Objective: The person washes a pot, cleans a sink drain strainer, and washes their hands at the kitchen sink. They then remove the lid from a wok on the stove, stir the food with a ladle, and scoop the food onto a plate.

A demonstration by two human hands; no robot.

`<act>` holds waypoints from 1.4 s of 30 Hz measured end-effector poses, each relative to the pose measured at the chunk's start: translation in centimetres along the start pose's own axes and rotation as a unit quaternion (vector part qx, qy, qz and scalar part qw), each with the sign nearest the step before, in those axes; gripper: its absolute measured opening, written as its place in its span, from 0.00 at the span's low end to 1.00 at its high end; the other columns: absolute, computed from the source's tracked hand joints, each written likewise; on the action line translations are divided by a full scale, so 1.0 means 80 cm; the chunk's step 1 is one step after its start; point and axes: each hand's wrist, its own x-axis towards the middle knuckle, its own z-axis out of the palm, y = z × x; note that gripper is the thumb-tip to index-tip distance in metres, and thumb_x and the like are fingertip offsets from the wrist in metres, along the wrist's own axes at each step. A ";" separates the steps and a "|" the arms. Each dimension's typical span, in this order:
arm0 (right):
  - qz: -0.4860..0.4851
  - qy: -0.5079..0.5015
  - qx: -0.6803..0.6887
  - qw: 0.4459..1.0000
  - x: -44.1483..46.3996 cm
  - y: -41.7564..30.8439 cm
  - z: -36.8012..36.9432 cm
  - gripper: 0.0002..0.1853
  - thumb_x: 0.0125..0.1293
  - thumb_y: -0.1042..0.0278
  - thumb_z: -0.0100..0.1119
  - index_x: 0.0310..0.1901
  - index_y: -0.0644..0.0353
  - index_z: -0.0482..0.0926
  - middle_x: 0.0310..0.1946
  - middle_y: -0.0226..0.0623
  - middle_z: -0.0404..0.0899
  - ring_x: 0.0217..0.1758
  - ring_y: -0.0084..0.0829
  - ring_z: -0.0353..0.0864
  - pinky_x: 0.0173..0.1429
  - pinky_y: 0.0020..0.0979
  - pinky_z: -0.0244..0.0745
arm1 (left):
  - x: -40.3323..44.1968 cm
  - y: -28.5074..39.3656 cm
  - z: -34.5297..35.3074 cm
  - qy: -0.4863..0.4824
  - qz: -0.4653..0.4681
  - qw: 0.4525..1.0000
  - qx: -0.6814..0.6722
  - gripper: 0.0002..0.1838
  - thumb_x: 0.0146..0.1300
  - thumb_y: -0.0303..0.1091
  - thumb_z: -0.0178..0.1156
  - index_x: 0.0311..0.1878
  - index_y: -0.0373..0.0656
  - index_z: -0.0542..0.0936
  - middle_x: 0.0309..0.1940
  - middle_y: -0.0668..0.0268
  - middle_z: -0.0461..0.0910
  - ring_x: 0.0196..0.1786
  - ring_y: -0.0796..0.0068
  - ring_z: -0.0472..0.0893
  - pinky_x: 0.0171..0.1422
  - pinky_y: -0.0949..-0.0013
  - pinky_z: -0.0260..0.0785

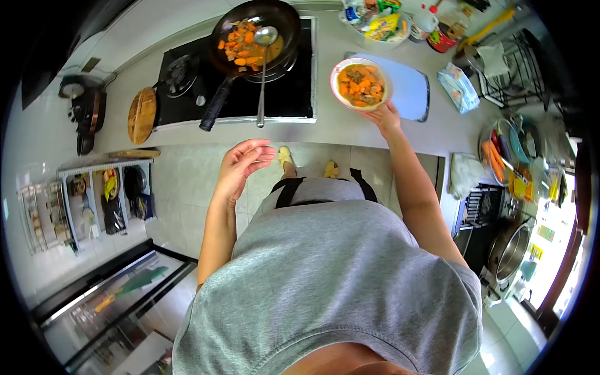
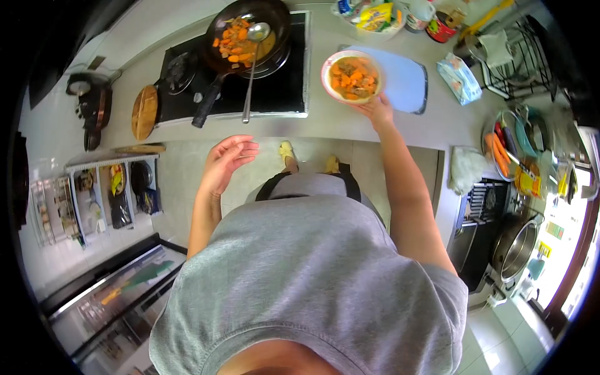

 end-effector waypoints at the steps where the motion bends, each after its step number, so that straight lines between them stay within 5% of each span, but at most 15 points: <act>1: 0.000 -0.008 0.024 1.000 0.002 0.000 -0.002 0.22 0.75 0.68 0.36 0.62 0.77 0.59 0.54 0.65 0.72 0.53 0.56 0.79 0.60 0.49 0.79 | -0.003 -0.005 -0.009 0.035 -0.002 0.999 -0.011 0.15 0.69 0.36 0.55 0.53 0.36 0.77 0.44 0.58 0.82 0.48 0.70 0.82 0.55 0.69 0.74; 4: 0.007 -0.023 0.059 0.998 0.011 0.001 -0.008 0.15 0.72 0.73 0.47 0.56 0.67 0.63 0.50 0.58 0.76 0.53 0.51 0.80 0.61 0.47 0.79 | -0.011 -0.015 -0.031 0.102 0.003 0.994 -0.033 0.14 0.69 0.36 0.55 0.50 0.36 0.78 0.41 0.59 0.83 0.45 0.71 0.82 0.53 0.69 0.75; 12: 0.047 0.035 0.022 0.998 -0.002 -0.011 0.005 0.18 0.70 0.72 0.47 0.58 0.67 0.61 0.48 0.61 0.75 0.52 0.53 0.80 0.60 0.45 0.79 | -0.002 -0.024 -0.089 0.212 0.049 0.976 -0.013 0.14 0.70 0.38 0.54 0.47 0.36 0.78 0.38 0.60 0.82 0.41 0.71 0.82 0.50 0.70 0.76; 15: 0.132 0.104 -0.121 0.978 -0.006 -0.011 0.008 0.16 0.68 0.65 0.53 0.51 0.68 0.70 0.40 0.54 0.79 0.43 0.48 0.84 0.49 0.39 0.84 | 0.021 -0.027 -0.122 0.316 0.151 0.932 0.098 0.15 0.71 0.39 0.53 0.47 0.36 0.78 0.36 0.59 0.82 0.39 0.69 0.83 0.47 0.68 0.75; 17: 0.112 0.023 -0.277 0.954 -0.035 -0.018 0.063 0.19 0.65 0.59 0.55 0.49 0.67 0.73 0.34 0.47 0.81 0.38 0.42 0.86 0.43 0.35 0.85 | 0.037 -0.017 -0.138 0.451 0.234 0.791 0.342 0.19 0.70 0.45 0.54 0.49 0.36 0.78 0.38 0.57 0.82 0.41 0.66 0.82 0.46 0.67 0.74; 18: 0.101 -0.050 -0.285 0.952 -0.053 -0.017 0.094 0.16 0.66 0.61 0.54 0.48 0.64 0.75 0.35 0.44 0.82 0.35 0.36 0.85 0.40 0.32 0.84 | 0.050 -0.017 -0.155 0.448 0.237 0.792 0.342 0.19 0.70 0.45 0.54 0.49 0.36 0.78 0.38 0.57 0.82 0.41 0.66 0.82 0.46 0.67 0.74; 21: 0.124 -0.250 -0.195 0.940 -0.062 -0.003 0.187 0.18 0.68 0.57 0.54 0.50 0.65 0.74 0.42 0.49 0.80 0.44 0.37 0.83 0.50 0.34 0.81 | 0.100 -0.028 -0.214 0.365 0.159 0.851 0.342 0.29 0.68 0.56 0.54 0.50 0.35 0.78 0.39 0.58 0.82 0.43 0.67 0.80 0.46 0.67 0.73; 24: 0.143 -0.229 -0.263 0.926 -0.062 0.008 0.283 0.23 0.70 0.51 0.53 0.54 0.64 0.69 0.49 0.50 0.78 0.51 0.38 0.81 0.57 0.35 0.77 | 0.125 -0.005 -0.222 0.261 0.023 0.917 0.301 0.31 0.68 0.61 0.50 0.51 0.37 0.79 0.40 0.60 0.83 0.43 0.70 0.81 0.46 0.69 0.71; 26: 0.217 -0.312 -0.098 0.920 -0.042 0.017 0.313 0.26 0.71 0.47 0.51 0.57 0.62 0.66 0.52 0.52 0.76 0.55 0.38 0.78 0.59 0.36 0.75 | 0.141 0.008 -0.231 0.123 -0.072 0.978 0.153 0.32 0.67 0.63 0.50 0.50 0.39 0.77 0.39 0.60 0.83 0.37 0.72 0.84 0.41 0.68 0.75; 30: 0.253 -0.194 0.015 0.948 -0.031 0.022 0.345 0.22 0.72 0.51 0.50 0.57 0.60 0.65 0.46 0.54 0.77 0.37 0.37 0.80 0.44 0.37 0.79 | 0.160 0.022 -0.232 0.010 -0.105 0.992 0.066 0.28 0.64 0.54 0.60 0.52 0.36 0.71 0.40 0.55 0.83 0.31 0.72 0.83 0.33 0.68 0.81; 32: 0.240 -0.162 0.054 0.956 -0.021 0.017 0.334 0.19 0.70 0.67 0.50 0.60 0.63 0.65 0.31 0.42 0.74 0.20 0.23 0.64 0.21 0.24 0.61 | 0.163 0.029 -0.230 -0.025 -0.114 0.992 0.053 0.27 0.64 0.53 0.61 0.51 0.37 0.71 0.40 0.55 0.83 0.28 0.74 0.82 0.31 0.69 0.80; 36: 0.096 -0.096 -0.226 0.965 -0.059 -0.035 0.344 0.18 0.66 0.73 0.48 0.58 0.63 0.68 0.22 0.32 0.68 0.18 0.19 0.59 0.20 0.23 0.55 | 0.179 0.016 -0.243 -0.100 -0.148 0.984 -0.017 0.26 0.61 0.46 0.66 0.54 0.38 0.74 0.31 0.62 0.81 0.23 0.79 0.76 0.24 0.77 0.70; 38: 0.068 -0.074 -0.331 0.938 -0.043 -0.035 0.340 0.19 0.64 0.74 0.48 0.57 0.64 0.69 0.21 0.38 0.71 0.17 0.25 0.66 0.22 0.27 0.62 | 0.183 0.009 -0.246 -0.111 -0.154 0.981 -0.049 0.21 0.61 0.41 0.67 0.51 0.39 0.75 0.27 0.66 0.77 0.22 0.80 0.73 0.22 0.76 0.66; 40: -0.212 -0.054 -0.608 0.763 -0.018 -0.033 0.347 0.20 0.62 0.74 0.48 0.58 0.62 0.71 0.29 0.51 0.78 0.25 0.41 0.79 0.32 0.39 0.73 | 0.185 0.006 -0.248 -0.111 -0.160 0.978 -0.073 0.17 0.61 0.38 0.67 0.48 0.41 0.76 0.25 0.67 0.76 0.22 0.79 0.73 0.23 0.75 0.65; 42: -0.212 -0.021 -0.647 0.732 0.002 -0.036 0.372 0.21 0.62 0.74 0.48 0.58 0.61 0.71 0.34 0.54 0.79 0.33 0.46 0.80 0.40 0.43 0.74 | 0.186 0.004 -0.249 -0.108 -0.162 0.977 -0.082 0.15 0.60 0.36 0.67 0.45 0.41 0.76 0.25 0.67 0.75 0.22 0.78 0.73 0.23 0.73 0.65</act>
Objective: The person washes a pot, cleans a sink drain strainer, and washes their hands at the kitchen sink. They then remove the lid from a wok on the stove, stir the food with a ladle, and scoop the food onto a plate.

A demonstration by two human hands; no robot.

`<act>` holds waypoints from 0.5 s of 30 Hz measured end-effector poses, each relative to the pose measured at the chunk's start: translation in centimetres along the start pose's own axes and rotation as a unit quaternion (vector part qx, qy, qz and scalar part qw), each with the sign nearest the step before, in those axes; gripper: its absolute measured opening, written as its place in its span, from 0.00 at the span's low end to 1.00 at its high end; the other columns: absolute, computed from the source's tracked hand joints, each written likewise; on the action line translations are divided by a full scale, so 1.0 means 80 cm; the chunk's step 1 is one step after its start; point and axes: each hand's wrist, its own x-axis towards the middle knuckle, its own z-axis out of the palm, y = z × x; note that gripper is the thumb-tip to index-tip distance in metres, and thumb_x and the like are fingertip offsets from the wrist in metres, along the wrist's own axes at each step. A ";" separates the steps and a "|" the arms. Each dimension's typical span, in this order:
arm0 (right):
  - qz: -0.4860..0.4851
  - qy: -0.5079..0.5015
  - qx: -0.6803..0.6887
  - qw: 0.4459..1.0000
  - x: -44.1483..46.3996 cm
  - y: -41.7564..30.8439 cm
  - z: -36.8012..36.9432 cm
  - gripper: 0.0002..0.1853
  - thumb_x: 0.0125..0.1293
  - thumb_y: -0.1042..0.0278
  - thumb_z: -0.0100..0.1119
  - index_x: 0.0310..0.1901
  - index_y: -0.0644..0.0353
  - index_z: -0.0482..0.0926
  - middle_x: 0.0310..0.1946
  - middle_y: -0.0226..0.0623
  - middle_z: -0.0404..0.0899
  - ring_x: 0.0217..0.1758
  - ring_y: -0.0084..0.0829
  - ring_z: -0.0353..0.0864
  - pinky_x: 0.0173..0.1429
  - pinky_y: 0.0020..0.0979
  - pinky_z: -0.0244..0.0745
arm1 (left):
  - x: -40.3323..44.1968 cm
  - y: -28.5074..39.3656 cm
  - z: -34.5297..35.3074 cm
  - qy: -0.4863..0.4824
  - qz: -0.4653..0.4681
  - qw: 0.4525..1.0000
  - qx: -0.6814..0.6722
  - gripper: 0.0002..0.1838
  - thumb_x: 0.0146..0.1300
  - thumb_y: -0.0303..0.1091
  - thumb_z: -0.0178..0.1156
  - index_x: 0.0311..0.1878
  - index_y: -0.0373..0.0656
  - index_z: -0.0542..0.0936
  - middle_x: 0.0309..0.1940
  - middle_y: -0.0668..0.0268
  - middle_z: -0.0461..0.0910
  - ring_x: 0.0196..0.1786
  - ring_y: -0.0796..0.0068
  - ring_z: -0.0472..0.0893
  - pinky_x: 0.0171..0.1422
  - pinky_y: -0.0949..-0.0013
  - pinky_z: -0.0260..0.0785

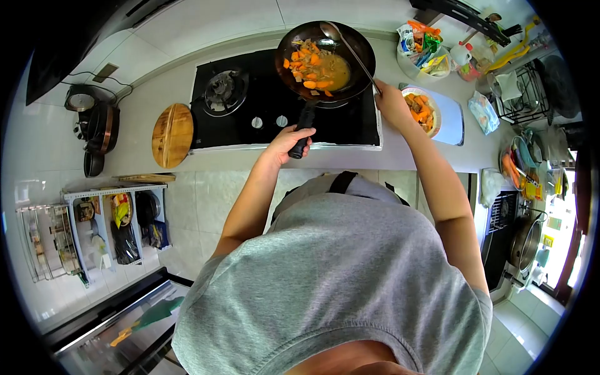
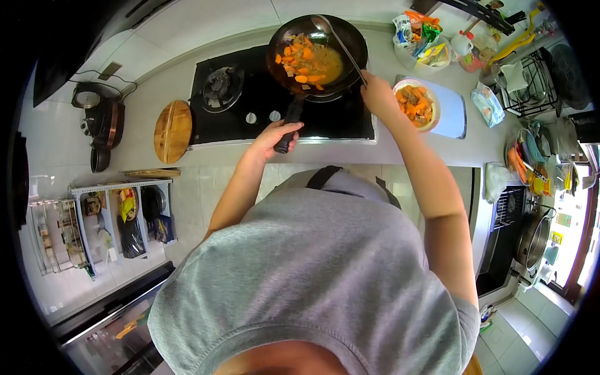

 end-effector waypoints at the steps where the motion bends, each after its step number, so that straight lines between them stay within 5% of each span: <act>1: 0.011 0.015 -0.054 0.998 0.013 -0.010 0.001 0.22 0.62 0.74 0.48 0.59 0.60 0.71 0.39 0.57 0.80 0.40 0.51 0.82 0.48 0.46 0.75 | 0.001 0.000 -0.002 -0.005 0.001 1.000 -0.004 0.15 0.59 0.36 0.68 0.42 0.42 0.74 0.24 0.67 0.75 0.21 0.77 0.73 0.23 0.73 0.66; 7: 0.026 -0.031 -0.170 0.985 0.025 -0.031 0.015 0.25 0.65 0.73 0.43 0.65 0.53 0.69 0.44 0.52 0.80 0.49 0.50 0.79 0.54 0.46 0.74 | -0.008 0.010 0.002 -0.003 -0.009 1.000 -0.005 0.14 0.59 0.36 0.68 0.42 0.43 0.73 0.24 0.68 0.75 0.22 0.77 0.74 0.24 0.72 0.66; 15: 0.028 -0.111 -0.306 0.945 -0.039 -0.056 -0.116 0.26 0.65 0.72 0.47 0.65 0.44 0.70 0.46 0.48 0.80 0.50 0.47 0.79 0.53 0.43 0.74 | 0.000 0.006 -0.005 -0.037 0.002 0.999 -0.003 0.14 0.60 0.36 0.67 0.42 0.43 0.72 0.24 0.67 0.75 0.21 0.77 0.74 0.24 0.71 0.67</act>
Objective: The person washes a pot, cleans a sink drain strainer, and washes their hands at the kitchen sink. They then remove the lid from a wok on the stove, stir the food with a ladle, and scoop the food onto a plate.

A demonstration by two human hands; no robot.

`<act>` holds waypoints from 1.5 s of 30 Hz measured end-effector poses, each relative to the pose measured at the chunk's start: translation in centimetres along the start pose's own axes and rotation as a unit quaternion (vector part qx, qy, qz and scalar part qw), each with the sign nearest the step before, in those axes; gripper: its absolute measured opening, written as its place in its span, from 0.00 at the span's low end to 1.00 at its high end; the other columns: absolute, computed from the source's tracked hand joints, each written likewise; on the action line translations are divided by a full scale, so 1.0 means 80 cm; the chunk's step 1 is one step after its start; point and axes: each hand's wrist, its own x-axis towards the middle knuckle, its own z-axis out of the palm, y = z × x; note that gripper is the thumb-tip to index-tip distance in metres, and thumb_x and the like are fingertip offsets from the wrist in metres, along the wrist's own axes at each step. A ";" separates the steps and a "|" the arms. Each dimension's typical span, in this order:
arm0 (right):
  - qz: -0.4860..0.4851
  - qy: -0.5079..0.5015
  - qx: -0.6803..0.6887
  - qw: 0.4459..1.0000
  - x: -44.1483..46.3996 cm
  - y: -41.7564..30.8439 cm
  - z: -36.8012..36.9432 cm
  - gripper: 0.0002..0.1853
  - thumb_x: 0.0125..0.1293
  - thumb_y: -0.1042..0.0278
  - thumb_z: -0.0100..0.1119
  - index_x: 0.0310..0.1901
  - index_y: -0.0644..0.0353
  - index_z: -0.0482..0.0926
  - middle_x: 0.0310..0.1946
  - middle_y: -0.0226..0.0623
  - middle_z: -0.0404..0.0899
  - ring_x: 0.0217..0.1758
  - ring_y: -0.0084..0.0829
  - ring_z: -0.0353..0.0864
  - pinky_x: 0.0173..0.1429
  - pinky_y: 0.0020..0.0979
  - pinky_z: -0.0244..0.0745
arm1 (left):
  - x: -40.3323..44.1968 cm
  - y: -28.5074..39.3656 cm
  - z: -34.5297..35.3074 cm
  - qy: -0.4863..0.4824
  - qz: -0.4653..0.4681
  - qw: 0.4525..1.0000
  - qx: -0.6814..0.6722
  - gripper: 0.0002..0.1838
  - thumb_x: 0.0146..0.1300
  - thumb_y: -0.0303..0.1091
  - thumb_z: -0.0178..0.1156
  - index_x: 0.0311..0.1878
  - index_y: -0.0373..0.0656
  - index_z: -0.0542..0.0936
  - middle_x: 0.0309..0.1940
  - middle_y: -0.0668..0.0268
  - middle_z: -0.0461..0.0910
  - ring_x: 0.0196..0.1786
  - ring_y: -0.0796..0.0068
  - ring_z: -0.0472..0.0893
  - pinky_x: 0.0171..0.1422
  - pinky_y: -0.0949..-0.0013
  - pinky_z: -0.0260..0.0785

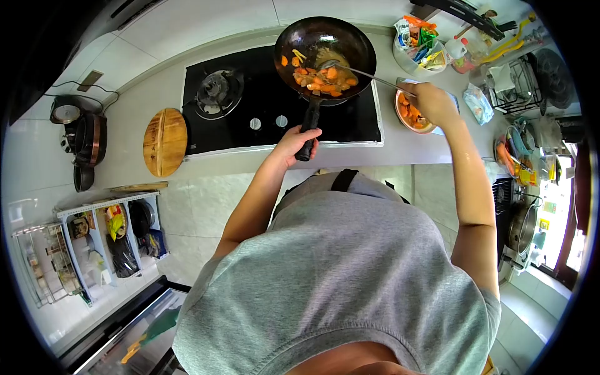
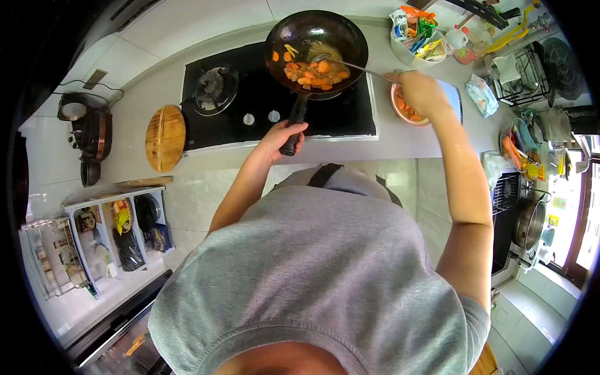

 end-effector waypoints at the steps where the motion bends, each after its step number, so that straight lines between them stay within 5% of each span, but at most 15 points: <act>1: 0.030 -0.028 0.029 0.999 0.001 0.009 -0.003 0.26 0.66 0.68 0.51 0.66 0.41 0.68 0.47 0.48 0.80 0.49 0.48 0.79 0.53 0.42 0.73 | 0.000 -0.001 0.000 -0.001 0.005 1.000 0.002 0.14 0.60 0.36 0.67 0.42 0.43 0.72 0.24 0.67 0.75 0.21 0.77 0.74 0.24 0.71 0.67; 9: 0.068 0.052 0.090 0.992 0.035 -0.008 0.058 0.24 0.68 0.67 0.51 0.66 0.43 0.68 0.49 0.50 0.79 0.52 0.48 0.77 0.56 0.43 0.70 | 0.005 -0.006 -0.001 0.006 0.022 1.000 0.004 0.13 0.60 0.37 0.66 0.38 0.42 0.72 0.21 0.65 0.75 0.19 0.74 0.75 0.21 0.69 0.68; 11: 0.013 0.038 0.076 0.996 0.031 0.002 0.063 0.25 0.66 0.75 0.42 0.65 0.48 0.70 0.47 0.53 0.79 0.52 0.47 0.79 0.59 0.40 0.70 | 0.005 -0.006 -0.002 0.008 0.022 1.000 0.004 0.13 0.60 0.37 0.66 0.39 0.42 0.72 0.21 0.65 0.75 0.19 0.74 0.75 0.21 0.69 0.68; 15: -0.083 0.069 0.118 0.987 0.008 0.044 0.064 0.24 0.67 0.74 0.43 0.65 0.49 0.71 0.42 0.53 0.80 0.48 0.45 0.80 0.54 0.40 0.72 | 0.002 0.001 0.002 0.009 0.006 1.000 0.001 0.15 0.60 0.38 0.66 0.42 0.41 0.73 0.24 0.65 0.77 0.22 0.75 0.76 0.26 0.70 0.71; 20: 0.048 0.070 0.127 0.988 0.010 0.028 0.079 0.20 0.68 0.73 0.45 0.60 0.54 0.74 0.34 0.52 0.79 0.39 0.40 0.80 0.48 0.37 0.72 | 0.003 0.017 0.017 0.021 -0.096 0.987 -0.126 0.11 0.60 0.37 0.66 0.35 0.42 0.75 0.25 0.66 0.77 0.24 0.77 0.76 0.27 0.72 0.71; 23: 0.043 0.063 0.183 0.980 -0.004 0.015 0.094 0.17 0.68 0.71 0.45 0.57 0.59 0.74 0.36 0.50 0.79 0.41 0.40 0.79 0.50 0.36 0.71 | 0.033 -0.009 -0.001 -0.111 -0.096 0.967 -0.208 0.10 0.61 0.35 0.66 0.32 0.43 0.73 0.22 0.69 0.73 0.21 0.80 0.71 0.24 0.75 0.65; 25: 0.122 -0.009 0.271 0.955 -0.011 0.012 0.103 0.16 0.66 0.72 0.48 0.54 0.63 0.76 0.43 0.48 0.79 0.48 0.37 0.78 0.52 0.35 0.70 | 0.030 -0.006 0.010 -0.075 -0.089 0.976 -0.184 0.10 0.61 0.31 0.64 0.29 0.43 0.72 0.20 0.71 0.70 0.18 0.83 0.66 0.23 0.76 0.60; 29: -0.143 0.054 -0.011 0.988 -0.025 0.023 0.128 0.16 0.68 0.73 0.51 0.56 0.63 0.75 0.32 0.35 0.76 0.39 0.25 0.76 0.40 0.28 0.70 | 0.026 0.000 0.020 -0.047 -0.078 0.983 -0.158 0.08 0.60 0.26 0.61 0.27 0.42 0.72 0.20 0.70 0.70 0.18 0.82 0.67 0.22 0.76 0.60; 30: -0.089 -0.017 0.284 0.954 -0.026 0.018 0.131 0.17 0.69 0.73 0.49 0.59 0.62 0.73 0.29 0.31 0.72 0.33 0.20 0.71 0.34 0.25 0.67 | 0.023 0.002 0.025 -0.037 -0.076 0.984 -0.158 0.08 0.59 0.24 0.60 0.27 0.42 0.72 0.20 0.69 0.70 0.18 0.82 0.67 0.22 0.75 0.60; 32: -0.029 -0.084 0.554 0.828 -0.027 0.015 0.126 0.19 0.70 0.72 0.48 0.61 0.60 0.71 0.26 0.26 0.69 0.27 0.15 0.67 0.28 0.22 0.64 | 0.020 0.003 0.031 -0.031 -0.067 0.986 -0.151 0.07 0.59 0.24 0.60 0.27 0.42 0.72 0.20 0.69 0.70 0.18 0.82 0.67 0.22 0.75 0.60; 34: 0.102 -0.284 0.748 0.592 -0.026 -0.008 0.087 0.19 0.70 0.72 0.48 0.61 0.64 0.69 0.24 0.25 0.63 0.21 0.18 0.59 0.21 0.20 0.54 | 0.016 0.002 0.035 -0.025 -0.058 0.988 -0.143 0.07 0.58 0.23 0.60 0.27 0.41 0.72 0.20 0.68 0.70 0.18 0.81 0.67 0.22 0.74 0.60; 37: 0.073 -0.295 0.788 0.535 -0.014 -0.032 0.104 0.19 0.74 0.70 0.44 0.64 0.63 0.66 0.21 0.23 0.59 0.17 0.12 0.49 0.17 0.15 0.42 | 0.012 -0.001 0.040 -0.009 -0.051 0.989 -0.139 0.07 0.58 0.23 0.60 0.28 0.41 0.72 0.20 0.68 0.70 0.18 0.80 0.67 0.22 0.74 0.60; 45: 0.045 -0.353 0.874 0.331 -0.008 -0.027 0.126 0.18 0.75 0.71 0.41 0.63 0.62 0.66 0.20 0.20 0.54 0.15 0.10 0.50 0.13 0.13 0.45 | 0.005 -0.001 0.045 0.002 -0.039 0.990 -0.138 0.06 0.58 0.23 0.59 0.30 0.40 0.72 0.20 0.68 0.70 0.18 0.81 0.68 0.22 0.73 0.60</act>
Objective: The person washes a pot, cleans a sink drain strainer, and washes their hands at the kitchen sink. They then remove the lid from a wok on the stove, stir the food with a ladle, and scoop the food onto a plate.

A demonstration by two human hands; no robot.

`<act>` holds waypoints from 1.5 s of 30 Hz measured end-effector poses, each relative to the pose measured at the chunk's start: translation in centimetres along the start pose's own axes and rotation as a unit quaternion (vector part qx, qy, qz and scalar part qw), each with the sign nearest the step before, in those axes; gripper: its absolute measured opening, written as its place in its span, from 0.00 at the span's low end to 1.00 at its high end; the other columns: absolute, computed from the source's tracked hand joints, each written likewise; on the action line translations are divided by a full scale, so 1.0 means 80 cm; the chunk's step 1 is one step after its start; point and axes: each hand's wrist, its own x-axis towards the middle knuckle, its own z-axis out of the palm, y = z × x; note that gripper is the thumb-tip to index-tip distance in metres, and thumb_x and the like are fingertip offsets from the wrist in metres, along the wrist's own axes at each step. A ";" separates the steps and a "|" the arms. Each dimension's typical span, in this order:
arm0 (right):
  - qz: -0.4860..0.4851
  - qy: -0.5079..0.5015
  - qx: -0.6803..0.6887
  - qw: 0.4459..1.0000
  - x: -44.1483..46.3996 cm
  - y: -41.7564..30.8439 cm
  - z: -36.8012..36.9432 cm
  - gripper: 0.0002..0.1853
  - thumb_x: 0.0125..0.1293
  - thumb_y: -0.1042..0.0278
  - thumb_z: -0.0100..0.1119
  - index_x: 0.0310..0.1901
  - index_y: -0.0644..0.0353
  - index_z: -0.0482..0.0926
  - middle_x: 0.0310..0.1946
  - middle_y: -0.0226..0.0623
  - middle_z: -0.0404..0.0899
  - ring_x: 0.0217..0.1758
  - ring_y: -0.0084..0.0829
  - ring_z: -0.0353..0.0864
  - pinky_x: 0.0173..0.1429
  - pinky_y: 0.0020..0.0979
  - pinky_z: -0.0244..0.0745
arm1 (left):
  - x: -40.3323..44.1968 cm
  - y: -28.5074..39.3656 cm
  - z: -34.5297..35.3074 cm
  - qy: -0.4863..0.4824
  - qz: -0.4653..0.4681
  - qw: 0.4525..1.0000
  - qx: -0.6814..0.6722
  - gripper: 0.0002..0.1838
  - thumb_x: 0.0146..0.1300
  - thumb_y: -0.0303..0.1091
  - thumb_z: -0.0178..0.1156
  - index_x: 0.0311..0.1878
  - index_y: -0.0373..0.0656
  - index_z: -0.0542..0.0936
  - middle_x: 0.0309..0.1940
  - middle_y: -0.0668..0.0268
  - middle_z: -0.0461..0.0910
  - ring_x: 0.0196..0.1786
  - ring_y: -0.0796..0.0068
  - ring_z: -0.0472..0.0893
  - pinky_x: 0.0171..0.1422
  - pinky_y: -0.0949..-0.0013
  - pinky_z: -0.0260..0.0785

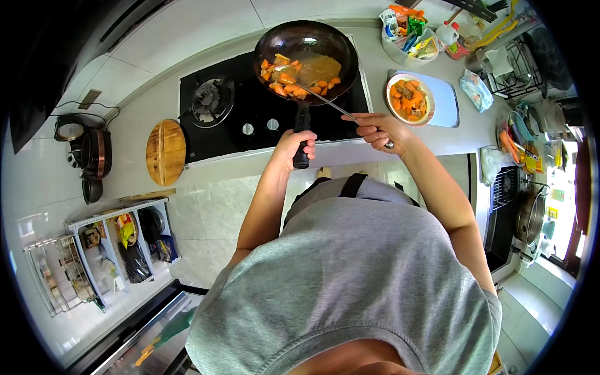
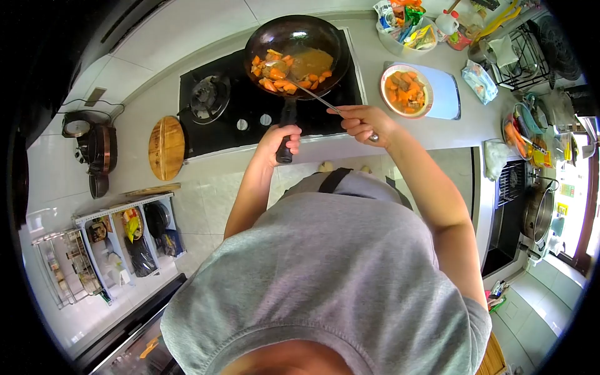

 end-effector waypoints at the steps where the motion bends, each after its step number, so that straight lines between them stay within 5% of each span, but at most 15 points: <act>1: -0.005 0.028 -0.019 0.999 0.003 0.001 0.006 0.18 0.75 0.71 0.41 0.63 0.63 0.66 0.20 0.20 0.54 0.15 0.10 0.49 0.13 0.13 0.45 | -0.001 -0.002 0.000 0.001 -0.001 1.000 -0.001 0.06 0.58 0.23 0.59 0.30 0.40 0.72 0.20 0.68 0.70 0.18 0.81 0.68 0.22 0.73 0.60; 8: -0.058 0.086 -0.121 0.987 -0.039 -0.009 0.029 0.19 0.74 0.72 0.41 0.64 0.63 0.66 0.20 0.20 0.54 0.15 0.10 0.48 0.14 0.14 0.42 | -0.003 -0.007 -0.001 -0.035 -0.008 0.999 -0.024 0.05 0.59 0.24 0.59 0.34 0.41 0.72 0.20 0.71 0.70 0.17 0.83 0.66 0.23 0.74 0.60; 22: -0.109 0.097 -0.053 0.988 -0.118 -0.002 -0.003 0.20 0.73 0.74 0.39 0.64 0.63 0.66 0.20 0.19 0.54 0.14 0.10 0.47 0.13 0.14 0.42 | -0.003 -0.017 0.020 -0.045 -0.002 0.999 -0.028 0.05 0.60 0.25 0.58 0.35 0.42 0.71 0.20 0.71 0.69 0.17 0.85 0.66 0.23 0.75 0.60; 30: -0.150 0.109 -0.033 0.982 -0.193 0.012 0.006 0.20 0.73 0.73 0.39 0.64 0.63 0.67 0.19 0.18 0.54 0.13 0.09 0.47 0.13 0.14 0.41 | -0.052 -0.009 0.057 0.007 -0.006 0.997 0.078 0.08 0.56 0.24 0.60 0.36 0.41 0.71 0.19 0.68 0.70 0.16 0.80 0.67 0.20 0.72 0.61; 45: -0.249 0.297 -0.049 0.921 -0.334 0.063 -0.029 0.20 0.73 0.72 0.41 0.64 0.62 0.68 0.17 0.18 0.55 0.13 0.10 0.47 0.13 0.15 0.40 | -0.044 -0.043 0.135 0.013 -0.029 0.987 0.156 0.08 0.55 0.25 0.61 0.34 0.40 0.71 0.20 0.66 0.71 0.16 0.78 0.69 0.19 0.70 0.64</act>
